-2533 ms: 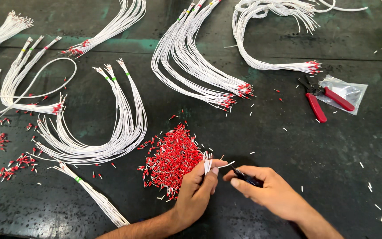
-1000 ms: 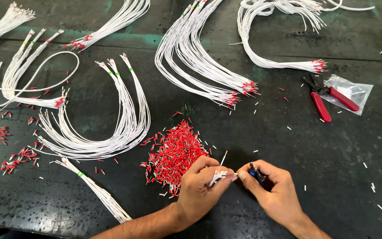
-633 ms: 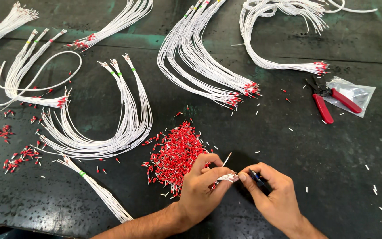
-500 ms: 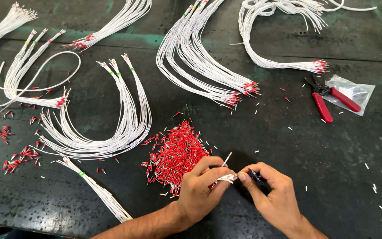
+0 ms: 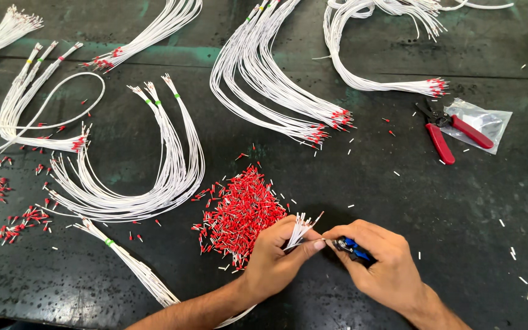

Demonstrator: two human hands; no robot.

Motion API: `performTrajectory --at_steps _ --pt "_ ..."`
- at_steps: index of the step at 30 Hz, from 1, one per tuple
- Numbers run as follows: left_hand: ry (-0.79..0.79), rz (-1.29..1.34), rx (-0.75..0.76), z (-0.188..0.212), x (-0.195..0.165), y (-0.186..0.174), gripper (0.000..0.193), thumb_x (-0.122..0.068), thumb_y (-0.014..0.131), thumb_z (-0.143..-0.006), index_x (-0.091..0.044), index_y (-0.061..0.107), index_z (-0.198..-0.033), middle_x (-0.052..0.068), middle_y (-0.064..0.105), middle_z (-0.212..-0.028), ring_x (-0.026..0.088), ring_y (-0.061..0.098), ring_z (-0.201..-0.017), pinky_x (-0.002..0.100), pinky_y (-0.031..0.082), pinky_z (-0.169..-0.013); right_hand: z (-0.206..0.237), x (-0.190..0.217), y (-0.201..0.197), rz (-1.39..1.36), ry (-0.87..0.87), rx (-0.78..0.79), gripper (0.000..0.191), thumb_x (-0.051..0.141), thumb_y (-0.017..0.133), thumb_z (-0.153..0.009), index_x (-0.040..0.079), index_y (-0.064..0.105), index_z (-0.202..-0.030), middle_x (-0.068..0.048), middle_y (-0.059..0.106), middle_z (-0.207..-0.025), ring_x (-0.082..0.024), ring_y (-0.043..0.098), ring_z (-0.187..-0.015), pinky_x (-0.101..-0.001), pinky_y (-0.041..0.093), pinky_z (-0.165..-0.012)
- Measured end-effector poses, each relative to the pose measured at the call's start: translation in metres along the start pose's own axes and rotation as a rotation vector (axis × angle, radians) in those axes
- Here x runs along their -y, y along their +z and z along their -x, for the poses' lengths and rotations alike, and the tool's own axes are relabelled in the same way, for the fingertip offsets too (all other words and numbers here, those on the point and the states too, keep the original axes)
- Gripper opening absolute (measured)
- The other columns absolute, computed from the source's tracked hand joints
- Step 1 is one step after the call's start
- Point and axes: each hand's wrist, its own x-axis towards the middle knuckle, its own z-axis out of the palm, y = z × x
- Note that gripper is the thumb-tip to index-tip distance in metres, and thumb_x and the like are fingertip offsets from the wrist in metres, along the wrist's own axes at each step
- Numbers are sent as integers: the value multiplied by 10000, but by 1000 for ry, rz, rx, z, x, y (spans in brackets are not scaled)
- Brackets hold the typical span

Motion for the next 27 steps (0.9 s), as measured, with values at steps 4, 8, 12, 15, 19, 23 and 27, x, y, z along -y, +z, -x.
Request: performTrajectory --at_steps 4,8,12,15,19,23,27 --pt "18 -63 -7 0 -2 -1 64 -55 782 -914 -24 761 -965 18 630 -842 94 583 -747 253 448 -636 0 0 2 60 51 -12 240 6 770 -746 72 732 -974 -46 703 -769 -179 689 -631 -300 522 -564" --pt "57 -204 -64 1 -6 2 117 -52 806 -861 -41 780 -975 32 638 -810 114 602 -670 268 462 -572 5 1 8 61 106 -23 212 23 757 -778 59 717 -983 -59 696 -795 -190 694 -643 -307 525 -576" --pt "154 -348 -67 6 -8 3 153 -37 786 -878 -41 754 -1028 58 638 -861 140 631 -664 276 491 -566 9 -2 11 54 180 -7 178 60 746 -823 39 700 -994 -76 694 -818 -188 692 -669 -315 526 -597" --pt "148 -341 -65 7 -5 2 149 -32 768 -897 -32 744 -1044 61 621 -869 143 614 -679 272 482 -584 8 -5 12 -31 290 60 151 96 740 -869 51 718 -1011 -63 728 -811 -175 671 -721 -307 543 -633" --pt "65 -118 -90 1 3 1 57 -55 727 -960 -17 699 -992 8 604 -868 88 585 -769 260 470 -663 3 -5 12 -28 320 -49 193 140 763 -860 84 743 -1044 -55 727 -869 -168 712 -723 -292 544 -656" --pt "-277 170 -67 2 6 -1 95 -147 656 -1004 -53 650 -991 -68 490 -728 18 418 -645 226 334 -545 -1 0 7 212 74 -143 356 97 759 -773 116 713 -1126 -55 726 -963 -217 698 -859 -337 515 -767" --pt "-290 223 -72 3 3 -1 106 -177 626 -1018 -72 630 -1006 -87 482 -719 6 408 -623 219 326 -524 1 5 12 364 9 -84 474 52 764 -648 147 723 -1110 -21 716 -965 -234 678 -935 -398 479 -849"
